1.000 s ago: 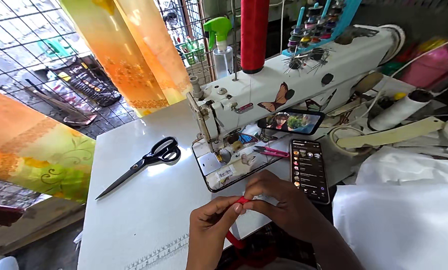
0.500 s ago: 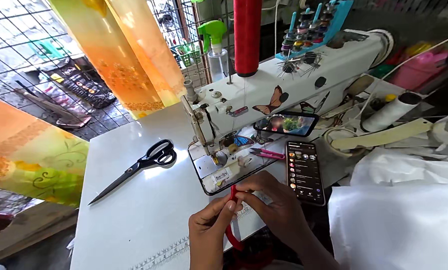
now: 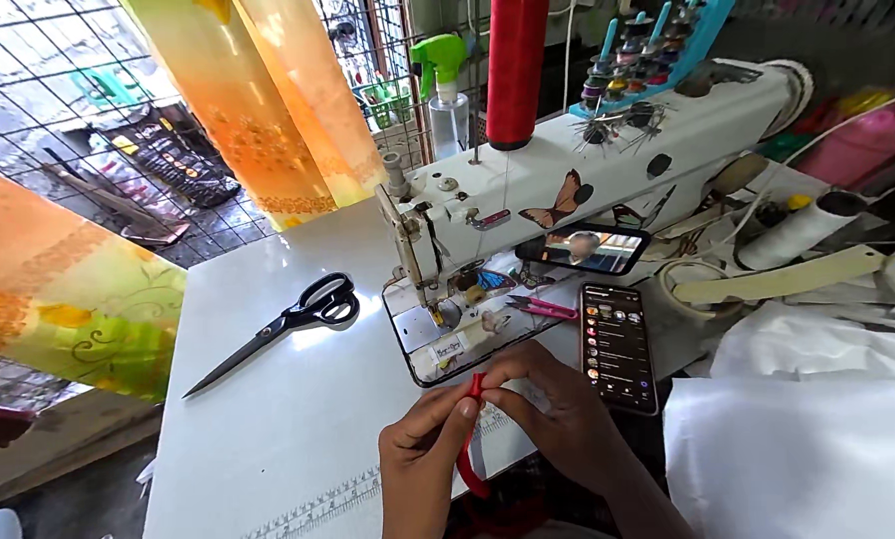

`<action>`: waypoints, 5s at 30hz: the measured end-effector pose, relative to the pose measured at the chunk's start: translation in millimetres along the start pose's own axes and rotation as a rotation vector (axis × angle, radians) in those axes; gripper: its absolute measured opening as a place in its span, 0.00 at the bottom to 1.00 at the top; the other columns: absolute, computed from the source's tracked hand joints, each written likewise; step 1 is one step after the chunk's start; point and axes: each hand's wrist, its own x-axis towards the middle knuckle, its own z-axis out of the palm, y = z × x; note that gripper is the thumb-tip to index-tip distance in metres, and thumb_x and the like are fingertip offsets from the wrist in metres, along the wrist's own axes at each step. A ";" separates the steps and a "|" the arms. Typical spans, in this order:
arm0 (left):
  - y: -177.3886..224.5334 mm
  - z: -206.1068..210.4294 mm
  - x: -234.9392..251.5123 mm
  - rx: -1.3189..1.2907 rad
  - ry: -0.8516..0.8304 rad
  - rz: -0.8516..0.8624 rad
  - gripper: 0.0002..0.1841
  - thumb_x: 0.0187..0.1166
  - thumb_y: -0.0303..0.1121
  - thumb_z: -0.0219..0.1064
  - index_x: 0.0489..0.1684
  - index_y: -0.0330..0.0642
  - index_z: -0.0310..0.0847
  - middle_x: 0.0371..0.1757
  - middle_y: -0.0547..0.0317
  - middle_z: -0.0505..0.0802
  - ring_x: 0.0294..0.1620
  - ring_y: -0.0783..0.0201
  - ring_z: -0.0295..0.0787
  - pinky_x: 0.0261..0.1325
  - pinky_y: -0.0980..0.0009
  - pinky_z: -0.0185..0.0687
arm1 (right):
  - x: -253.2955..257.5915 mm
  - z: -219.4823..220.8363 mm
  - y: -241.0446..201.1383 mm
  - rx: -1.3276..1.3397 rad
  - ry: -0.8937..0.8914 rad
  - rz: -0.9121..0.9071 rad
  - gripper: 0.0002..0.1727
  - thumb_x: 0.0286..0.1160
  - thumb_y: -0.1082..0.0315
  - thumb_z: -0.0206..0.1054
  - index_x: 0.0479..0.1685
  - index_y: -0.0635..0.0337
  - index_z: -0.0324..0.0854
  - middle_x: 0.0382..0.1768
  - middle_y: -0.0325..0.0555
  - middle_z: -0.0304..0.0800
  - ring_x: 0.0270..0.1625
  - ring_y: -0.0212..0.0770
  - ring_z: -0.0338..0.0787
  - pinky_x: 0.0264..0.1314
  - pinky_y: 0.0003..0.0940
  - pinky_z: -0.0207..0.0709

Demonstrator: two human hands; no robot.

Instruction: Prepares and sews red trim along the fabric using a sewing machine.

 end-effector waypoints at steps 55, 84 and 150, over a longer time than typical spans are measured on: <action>1.4 -1.7 10.1 0.017 -0.275 0.293 0.08 0.83 0.45 0.67 0.44 0.56 0.89 0.53 0.78 0.83 0.54 0.87 0.78 0.57 0.91 0.74 | 0.6 -3.3 -7.9 0.538 -0.155 -0.071 0.09 0.77 0.63 0.72 0.46 0.58 0.82 0.46 0.35 0.88 0.56 0.21 0.86 0.62 0.16 0.78; 0.1 -5.3 11.2 0.269 -0.206 0.359 0.11 0.90 0.45 0.58 0.43 0.50 0.79 0.53 0.72 0.82 0.53 0.86 0.79 0.54 0.90 0.77 | 0.5 -11.2 -14.7 0.464 -0.233 0.167 0.09 0.85 0.66 0.61 0.46 0.63 0.83 0.42 0.32 0.89 0.47 0.16 0.86 0.53 0.13 0.80; 10.7 -14.7 21.7 0.263 -0.238 -0.009 0.05 0.69 0.22 0.73 0.38 0.38 0.92 0.33 0.68 0.96 0.33 0.79 0.91 0.41 0.82 0.89 | -5.6 -16.0 -5.3 0.038 -0.133 0.199 0.12 0.77 0.60 0.71 0.46 0.59 0.90 0.41 0.34 0.92 0.44 0.16 0.86 0.49 0.09 0.78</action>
